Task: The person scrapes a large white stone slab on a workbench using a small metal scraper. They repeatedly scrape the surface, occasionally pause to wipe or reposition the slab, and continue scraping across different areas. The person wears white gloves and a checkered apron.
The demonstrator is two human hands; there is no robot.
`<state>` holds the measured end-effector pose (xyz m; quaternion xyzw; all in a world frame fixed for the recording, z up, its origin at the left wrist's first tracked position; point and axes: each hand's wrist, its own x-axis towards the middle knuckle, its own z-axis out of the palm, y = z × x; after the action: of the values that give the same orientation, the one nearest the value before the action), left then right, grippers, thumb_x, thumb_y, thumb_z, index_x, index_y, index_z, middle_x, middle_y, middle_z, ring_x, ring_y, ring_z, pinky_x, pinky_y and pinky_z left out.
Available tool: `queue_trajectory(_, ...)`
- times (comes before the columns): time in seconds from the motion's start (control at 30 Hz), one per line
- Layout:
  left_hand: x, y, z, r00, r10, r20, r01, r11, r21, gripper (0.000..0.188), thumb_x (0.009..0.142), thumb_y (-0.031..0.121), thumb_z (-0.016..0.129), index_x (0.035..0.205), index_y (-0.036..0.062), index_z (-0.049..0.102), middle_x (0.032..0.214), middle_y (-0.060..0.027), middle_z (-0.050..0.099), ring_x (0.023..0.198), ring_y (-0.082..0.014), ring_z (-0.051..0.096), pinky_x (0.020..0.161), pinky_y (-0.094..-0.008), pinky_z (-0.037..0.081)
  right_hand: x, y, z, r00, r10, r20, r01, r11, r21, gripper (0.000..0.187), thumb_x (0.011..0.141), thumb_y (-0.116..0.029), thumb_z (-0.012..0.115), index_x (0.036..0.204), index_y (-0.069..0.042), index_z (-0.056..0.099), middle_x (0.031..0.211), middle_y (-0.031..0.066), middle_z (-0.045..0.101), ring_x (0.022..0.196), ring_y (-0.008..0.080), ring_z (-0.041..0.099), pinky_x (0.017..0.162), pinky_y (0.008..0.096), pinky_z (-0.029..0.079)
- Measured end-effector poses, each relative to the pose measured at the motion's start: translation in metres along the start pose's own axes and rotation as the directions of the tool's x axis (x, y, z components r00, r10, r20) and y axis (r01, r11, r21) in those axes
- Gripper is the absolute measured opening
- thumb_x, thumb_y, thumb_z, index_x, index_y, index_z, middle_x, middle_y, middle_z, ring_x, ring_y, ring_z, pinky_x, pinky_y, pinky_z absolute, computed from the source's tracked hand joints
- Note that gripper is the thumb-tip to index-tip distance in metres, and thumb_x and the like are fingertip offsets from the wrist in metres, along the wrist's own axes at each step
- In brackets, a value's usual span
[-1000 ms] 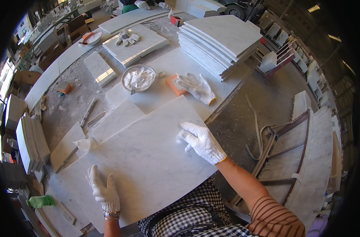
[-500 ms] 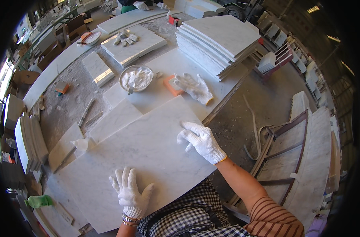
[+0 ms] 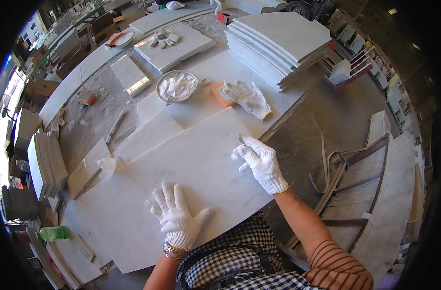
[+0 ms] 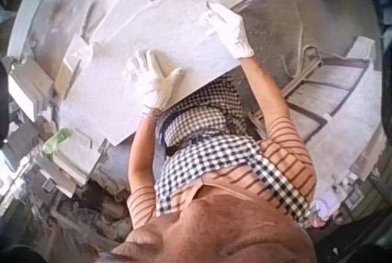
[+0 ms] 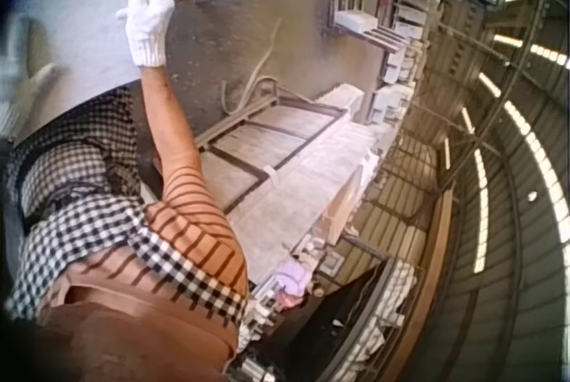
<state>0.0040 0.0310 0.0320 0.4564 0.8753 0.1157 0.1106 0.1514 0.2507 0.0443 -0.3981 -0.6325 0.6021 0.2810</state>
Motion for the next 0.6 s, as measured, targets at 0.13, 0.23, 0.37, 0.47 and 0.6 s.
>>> queue_trajectory(0.13,0.027,0.013,0.008,0.999,-0.031,-0.013,0.031,0.999,0.021,0.106,0.083,0.067,0.075,0.156,-0.0029,0.041,0.169,-0.0290,0.029,0.159,-0.0499,0.017,0.127,-0.0658,0.000,-0.006,0.010,-0.006,0.999,-0.030,-0.015,0.030,0.999,0.028,0.043,0.107,-0.016,0.064,0.145,0.003,0.059,0.103,0.0085,0.074,0.092,0.0143,0.073,0.069,0.0279,0.062)
queue_trajectory(0.23,0.041,0.013,0.012,0.994,-0.072,-0.087,0.075,0.997,0.033,0.105,0.087,0.068,0.071,0.157,-0.0039,0.040,0.170,-0.0288,0.026,0.159,-0.0482,0.016,0.127,-0.0667,0.000,-0.016,0.016,-0.016,0.999,-0.029,-0.042,0.030,0.999,0.032,0.043,0.108,-0.017,0.063,0.145,0.003,0.059,0.101,0.0082,0.074,0.091,0.0148,0.073,0.069,0.0280,0.062)
queue_trajectory(0.37,0.024,0.019,0.009,0.997,-0.037,-0.073,0.041,0.998,0.055,0.105,0.087,0.067,0.071,0.157,-0.0053,0.040,0.169,-0.0287,0.029,0.158,-0.0494,0.018,0.125,-0.0690,0.000,-0.029,0.022,-0.029,0.998,-0.005,-0.068,0.008,0.999,0.048,0.042,0.108,-0.017,0.062,0.145,0.003,0.060,0.099,0.0075,0.074,0.090,0.0154,0.073,0.070,0.0278,0.062)
queue_trajectory(0.47,0.015,0.027,0.009,0.998,-0.059,-0.004,0.059,0.996,0.060,0.105,0.089,0.066,0.070,0.158,-0.0060,0.038,0.169,-0.0304,0.027,0.159,-0.0498,0.016,0.126,-0.0676,0.000,-0.031,0.027,-0.030,0.998,-0.051,-0.039,0.053,0.997,0.052,0.042,0.108,-0.018,0.063,0.145,0.001,0.060,0.099,0.0071,0.074,0.089,0.0153,0.073,0.071,0.0275,0.062)
queue_trajectory(0.6,0.036,0.026,0.018,0.992,-0.085,-0.093,0.088,0.996,0.029,0.102,0.090,0.063,0.070,0.158,-0.0059,0.038,0.170,-0.0309,0.025,0.159,-0.0496,0.016,0.127,-0.0663,-0.001,-0.031,0.029,-0.032,0.998,-0.058,-0.022,0.059,0.997,0.052,0.042,0.108,-0.019,0.064,0.145,0.000,0.061,0.100,0.0076,0.074,0.089,0.0151,0.073,0.072,0.0276,0.062)
